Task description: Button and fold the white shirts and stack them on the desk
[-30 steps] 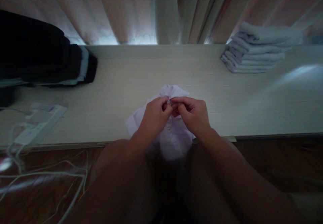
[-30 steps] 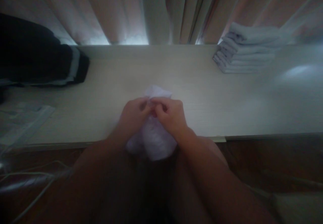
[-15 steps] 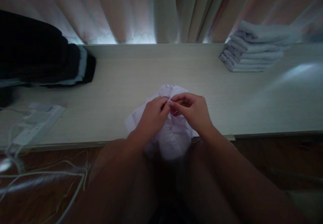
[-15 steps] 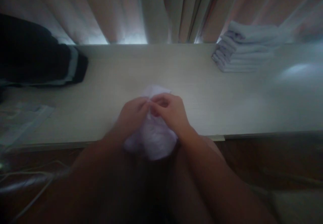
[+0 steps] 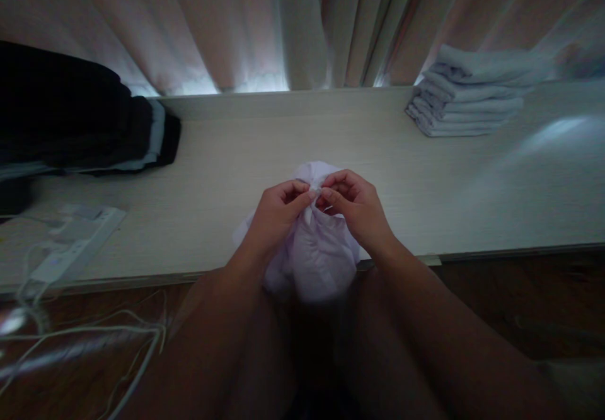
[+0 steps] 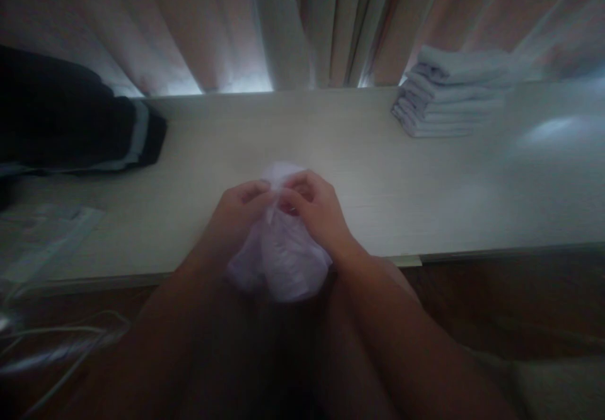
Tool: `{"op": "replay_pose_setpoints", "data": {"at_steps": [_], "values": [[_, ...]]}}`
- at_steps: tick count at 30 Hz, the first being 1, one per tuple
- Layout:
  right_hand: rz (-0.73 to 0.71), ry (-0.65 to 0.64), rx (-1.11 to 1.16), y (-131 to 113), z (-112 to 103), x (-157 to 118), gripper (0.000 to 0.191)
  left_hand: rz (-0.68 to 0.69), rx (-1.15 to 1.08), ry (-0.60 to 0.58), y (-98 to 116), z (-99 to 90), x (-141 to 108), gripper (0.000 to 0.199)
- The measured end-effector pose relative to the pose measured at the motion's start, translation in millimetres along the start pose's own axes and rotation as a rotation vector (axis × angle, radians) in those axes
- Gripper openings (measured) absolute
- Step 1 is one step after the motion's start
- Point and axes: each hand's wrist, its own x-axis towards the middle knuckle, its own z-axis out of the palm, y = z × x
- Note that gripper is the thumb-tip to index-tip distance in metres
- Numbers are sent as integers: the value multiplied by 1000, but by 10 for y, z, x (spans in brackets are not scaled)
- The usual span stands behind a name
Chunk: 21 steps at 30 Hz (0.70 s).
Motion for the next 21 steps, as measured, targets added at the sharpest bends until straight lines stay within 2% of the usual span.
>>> {"op": "replay_pose_setpoints", "data": {"at_steps": [3, 7, 12, 17, 21], "values": [[-5, -88, -96, 6, -40, 24, 21, -78, -160, -16, -11, -27, 17, 10], [-5, -230, -272, 12, -91, 43, 25, -146, -435, -165, -71, -70, 44, 14], [10, -157, -195, 25, -67, 29, 17, -202, -545, -265, -137, -95, 50, 21], [-80, -168, -232, 24, -68, 46, 17, -190, -614, -210, -148, -112, 62, 23], [-87, -168, -211, 8, -93, 57, 14, -209, -669, -229, -159, -120, 72, 21]]}}
